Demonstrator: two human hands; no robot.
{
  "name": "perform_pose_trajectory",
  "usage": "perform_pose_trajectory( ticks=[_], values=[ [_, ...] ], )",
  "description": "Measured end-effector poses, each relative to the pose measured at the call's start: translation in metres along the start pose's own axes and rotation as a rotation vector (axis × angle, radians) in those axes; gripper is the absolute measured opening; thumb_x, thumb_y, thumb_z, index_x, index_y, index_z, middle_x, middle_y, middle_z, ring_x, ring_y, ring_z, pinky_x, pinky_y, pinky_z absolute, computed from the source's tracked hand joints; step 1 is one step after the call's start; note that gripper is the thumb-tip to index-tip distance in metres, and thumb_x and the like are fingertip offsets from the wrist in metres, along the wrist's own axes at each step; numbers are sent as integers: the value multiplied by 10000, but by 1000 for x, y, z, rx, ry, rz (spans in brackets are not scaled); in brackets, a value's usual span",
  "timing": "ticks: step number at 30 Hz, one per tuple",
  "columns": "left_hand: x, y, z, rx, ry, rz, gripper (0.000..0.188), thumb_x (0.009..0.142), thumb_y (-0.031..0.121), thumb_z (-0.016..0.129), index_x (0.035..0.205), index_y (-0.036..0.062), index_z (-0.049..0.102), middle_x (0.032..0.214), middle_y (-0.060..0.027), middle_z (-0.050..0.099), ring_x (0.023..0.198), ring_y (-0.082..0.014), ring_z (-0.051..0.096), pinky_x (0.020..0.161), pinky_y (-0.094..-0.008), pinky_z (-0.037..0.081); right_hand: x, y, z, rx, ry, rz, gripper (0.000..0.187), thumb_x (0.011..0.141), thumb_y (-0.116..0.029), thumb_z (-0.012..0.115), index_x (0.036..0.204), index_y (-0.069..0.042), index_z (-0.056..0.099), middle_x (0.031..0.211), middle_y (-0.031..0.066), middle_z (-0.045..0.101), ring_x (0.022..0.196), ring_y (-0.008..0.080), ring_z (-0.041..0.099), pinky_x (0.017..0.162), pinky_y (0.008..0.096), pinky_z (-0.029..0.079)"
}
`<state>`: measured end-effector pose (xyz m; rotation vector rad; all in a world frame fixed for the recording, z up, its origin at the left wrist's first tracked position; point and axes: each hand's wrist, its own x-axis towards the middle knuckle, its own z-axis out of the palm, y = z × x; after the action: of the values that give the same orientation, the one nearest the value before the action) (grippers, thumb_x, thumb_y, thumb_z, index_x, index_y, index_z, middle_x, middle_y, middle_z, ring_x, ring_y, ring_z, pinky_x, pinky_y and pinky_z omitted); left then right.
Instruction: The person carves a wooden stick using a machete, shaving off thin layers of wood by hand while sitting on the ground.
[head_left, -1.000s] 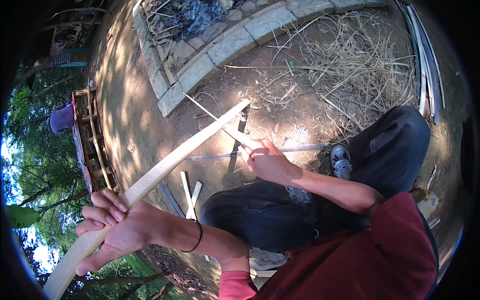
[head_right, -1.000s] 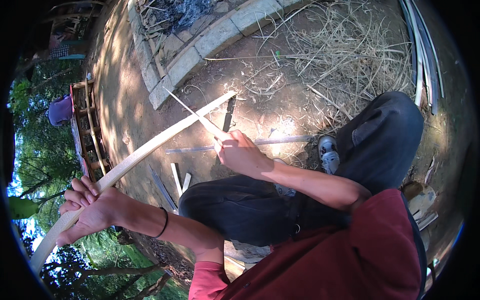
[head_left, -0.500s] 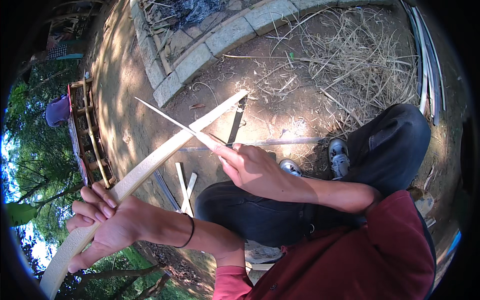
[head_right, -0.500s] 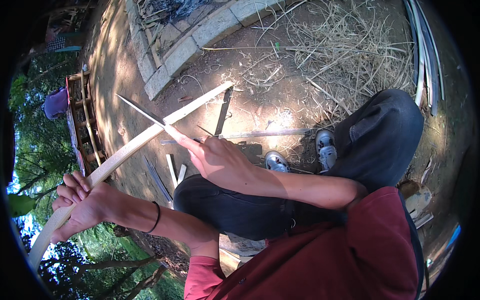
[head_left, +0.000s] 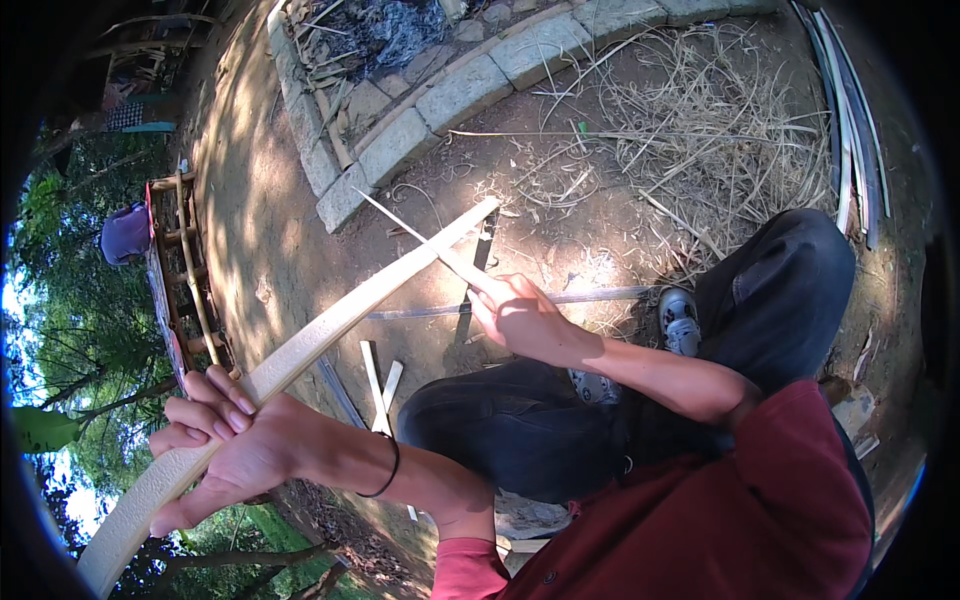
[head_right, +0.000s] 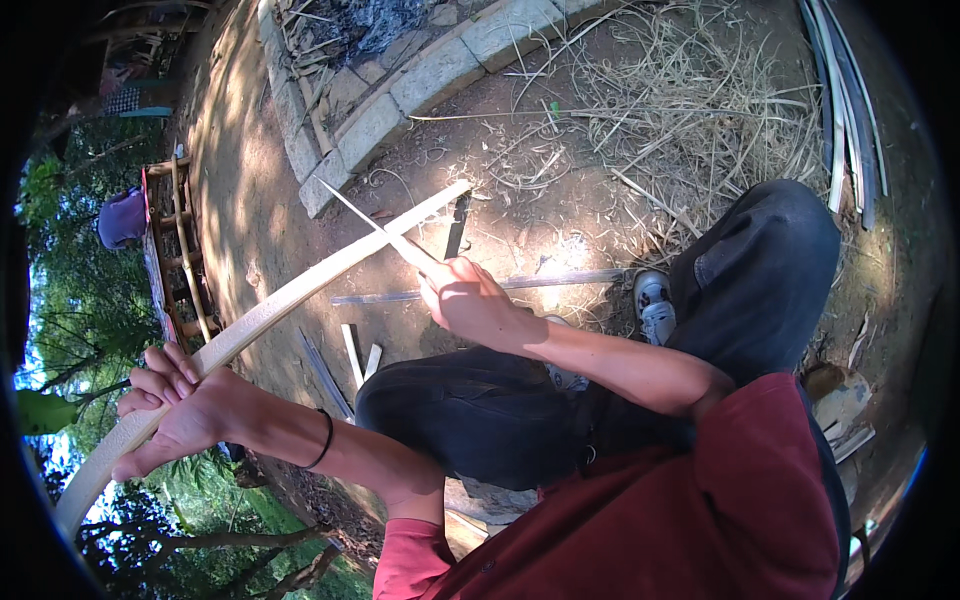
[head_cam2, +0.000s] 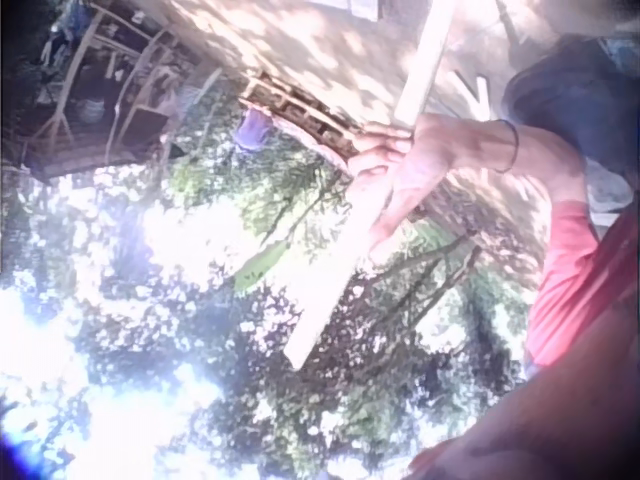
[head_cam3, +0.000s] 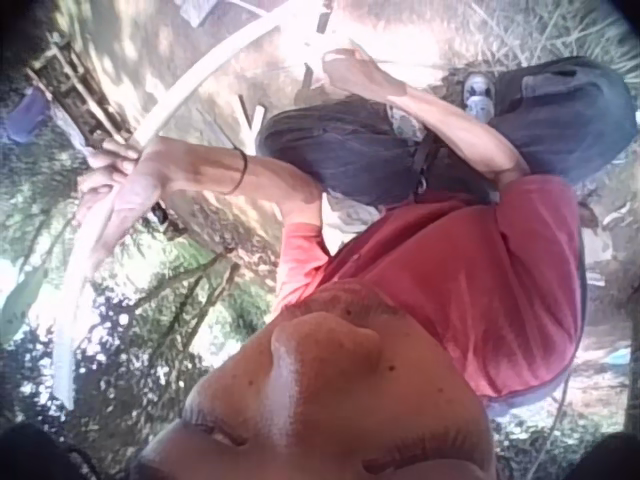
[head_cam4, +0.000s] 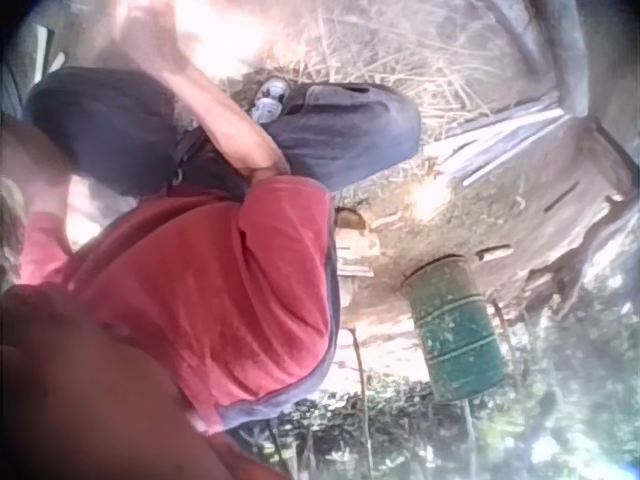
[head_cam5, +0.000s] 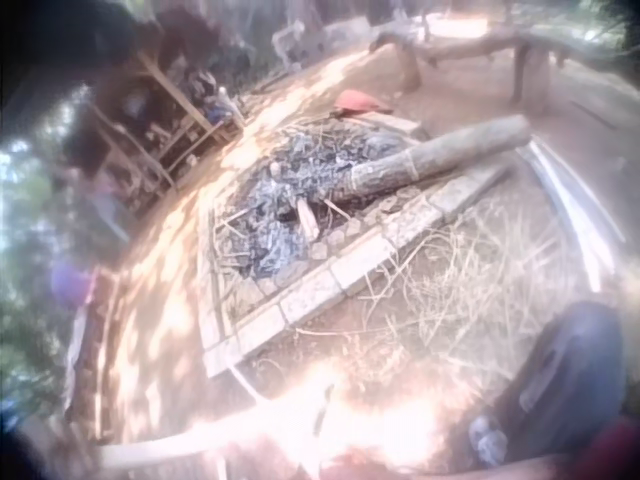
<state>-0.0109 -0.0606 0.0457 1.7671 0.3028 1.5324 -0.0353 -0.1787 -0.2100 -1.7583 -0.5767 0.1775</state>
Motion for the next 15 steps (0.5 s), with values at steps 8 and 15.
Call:
perform_pose_trajectory(
  ticks=[8,15],
  values=[
    [-6,-2,11,-22,17,-5,772,773,898,199,616,142,223,496,2,183,451,-121,175,387,-238,169,-5,14,0,111,-87,154,301,875,-63,593,1158,36,565,736,191,589,691,324,588,649,411,481],
    [0,-10,-3,-27,63,0,779,773,897,206,603,137,226,491,2,187,443,-124,185,383,-237,159,4,-14,-3,-1,-64,46,464,871,-82,599,1318,-13,499,742,180,587,723,316,592,692,428,481]
  ],
)
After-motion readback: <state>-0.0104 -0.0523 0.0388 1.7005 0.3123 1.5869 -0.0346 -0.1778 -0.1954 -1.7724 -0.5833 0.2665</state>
